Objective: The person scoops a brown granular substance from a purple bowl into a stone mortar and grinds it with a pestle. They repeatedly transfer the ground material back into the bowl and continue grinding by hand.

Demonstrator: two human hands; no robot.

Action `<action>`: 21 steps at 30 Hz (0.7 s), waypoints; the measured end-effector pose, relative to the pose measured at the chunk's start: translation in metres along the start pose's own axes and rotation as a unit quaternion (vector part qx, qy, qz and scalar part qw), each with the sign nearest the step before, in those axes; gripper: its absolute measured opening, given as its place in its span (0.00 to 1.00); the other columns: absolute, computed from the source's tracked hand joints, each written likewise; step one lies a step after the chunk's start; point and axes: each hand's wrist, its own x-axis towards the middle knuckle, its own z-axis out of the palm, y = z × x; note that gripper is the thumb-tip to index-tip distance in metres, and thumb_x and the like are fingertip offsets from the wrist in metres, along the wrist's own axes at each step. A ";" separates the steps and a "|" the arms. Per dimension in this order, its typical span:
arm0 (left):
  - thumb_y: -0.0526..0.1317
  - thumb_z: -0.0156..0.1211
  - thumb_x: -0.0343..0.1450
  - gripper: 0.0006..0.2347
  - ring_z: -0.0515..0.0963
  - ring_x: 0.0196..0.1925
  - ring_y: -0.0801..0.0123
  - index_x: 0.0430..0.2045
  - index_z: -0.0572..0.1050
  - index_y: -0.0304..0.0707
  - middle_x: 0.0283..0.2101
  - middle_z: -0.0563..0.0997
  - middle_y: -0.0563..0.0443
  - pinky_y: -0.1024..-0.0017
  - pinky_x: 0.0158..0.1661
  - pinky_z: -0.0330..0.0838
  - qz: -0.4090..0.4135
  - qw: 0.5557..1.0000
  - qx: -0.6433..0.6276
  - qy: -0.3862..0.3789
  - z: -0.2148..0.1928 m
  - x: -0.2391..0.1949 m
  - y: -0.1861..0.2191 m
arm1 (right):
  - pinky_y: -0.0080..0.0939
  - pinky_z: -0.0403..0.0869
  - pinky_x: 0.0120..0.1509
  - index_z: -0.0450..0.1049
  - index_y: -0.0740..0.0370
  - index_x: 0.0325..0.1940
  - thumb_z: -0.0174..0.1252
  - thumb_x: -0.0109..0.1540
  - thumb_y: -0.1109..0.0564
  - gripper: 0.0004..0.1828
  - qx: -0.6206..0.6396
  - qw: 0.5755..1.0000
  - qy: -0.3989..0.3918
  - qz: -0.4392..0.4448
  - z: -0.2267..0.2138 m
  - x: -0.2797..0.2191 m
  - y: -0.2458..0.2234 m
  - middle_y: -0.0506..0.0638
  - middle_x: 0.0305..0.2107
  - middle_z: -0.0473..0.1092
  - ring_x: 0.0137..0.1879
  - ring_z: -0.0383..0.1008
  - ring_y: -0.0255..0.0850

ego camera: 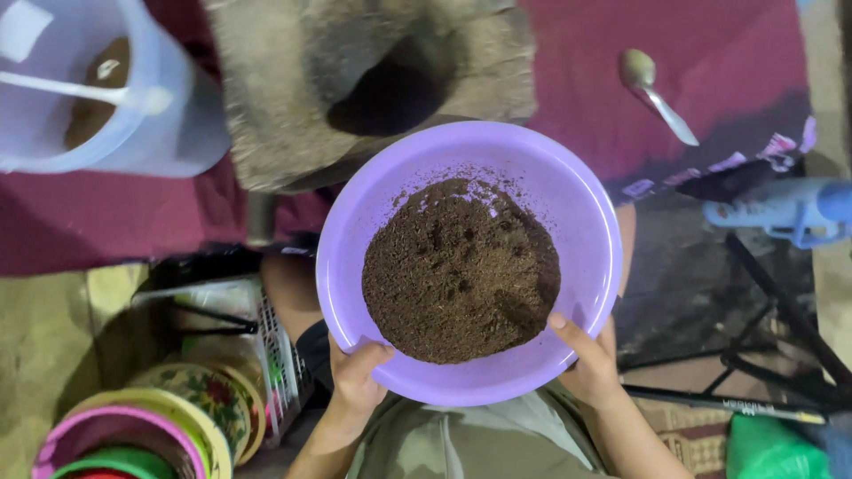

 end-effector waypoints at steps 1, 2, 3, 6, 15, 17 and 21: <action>0.31 0.53 0.54 0.07 0.54 0.22 0.73 0.16 0.63 0.44 0.21 0.56 0.59 0.71 0.23 0.45 -0.006 1.000 0.000 -0.011 0.002 0.000 -0.006 | 0.44 0.69 0.62 0.61 0.64 0.71 0.61 0.54 0.56 0.40 0.001 1.000 0.013 -0.002 -0.032 0.001 0.030 0.52 0.51 0.68 0.58 0.68 0.47; 0.29 0.55 0.54 0.09 0.59 0.22 0.72 0.22 0.66 0.40 0.21 0.59 0.56 0.72 0.23 0.50 -0.040 0.999 -0.013 0.001 0.003 0.000 -0.012 | 0.41 0.67 0.47 0.61 0.58 0.71 0.61 0.58 0.64 0.36 -0.159 0.958 -0.077 -0.227 -0.064 0.002 0.059 0.49 0.45 0.67 0.46 0.67 0.42; 0.27 0.57 0.54 0.12 0.64 0.21 0.71 0.28 0.69 0.36 0.21 0.63 0.54 0.73 0.22 0.54 -0.075 0.997 -0.026 0.015 0.004 0.000 -0.019 | 0.37 0.66 0.33 0.62 0.51 0.71 0.61 0.62 0.72 0.36 -0.310 0.834 -0.161 -0.427 -0.096 0.001 0.090 0.46 0.39 0.66 0.35 0.66 0.37; 0.27 0.57 0.66 0.17 0.55 0.16 0.76 0.13 0.57 0.49 0.16 0.52 0.61 0.73 0.22 0.46 -0.132 0.983 -0.072 -0.101 0.038 0.012 0.022 | 0.43 0.76 0.47 0.69 0.51 0.57 0.56 0.63 0.70 0.22 -0.269 0.870 -0.125 -0.394 -0.131 -0.004 0.121 0.52 0.46 0.67 0.48 0.70 0.43; 0.26 0.56 0.73 0.06 0.83 0.40 0.60 0.39 0.80 0.23 0.44 0.83 0.41 0.67 0.43 0.77 0.433 0.683 0.544 -0.222 0.110 0.056 0.153 | 0.35 0.44 0.17 0.54 0.50 0.15 0.53 0.46 0.60 0.14 0.064 0.998 0.020 0.012 -0.083 -0.009 0.063 0.40 0.11 0.50 0.15 0.51 0.33; 0.25 0.57 0.70 0.10 0.80 0.42 0.60 0.45 0.78 0.27 0.46 0.80 0.44 0.68 0.47 0.77 0.443 0.607 0.604 -0.264 0.113 0.064 0.144 | 0.36 0.48 0.21 0.58 0.53 0.22 0.55 0.44 0.57 0.11 0.051 0.994 0.072 0.065 -0.086 -0.013 0.070 0.42 0.16 0.52 0.21 0.54 0.36; 0.29 0.62 0.64 0.07 0.71 0.37 0.63 0.28 0.76 0.46 0.31 0.72 0.58 0.72 0.38 0.74 0.487 0.360 0.747 -0.274 0.130 0.087 0.132 | 0.39 0.56 0.29 0.64 0.59 0.36 0.57 0.43 0.55 0.19 0.027 0.976 0.160 0.146 -0.078 -0.016 0.063 0.48 0.25 0.57 0.32 0.59 0.40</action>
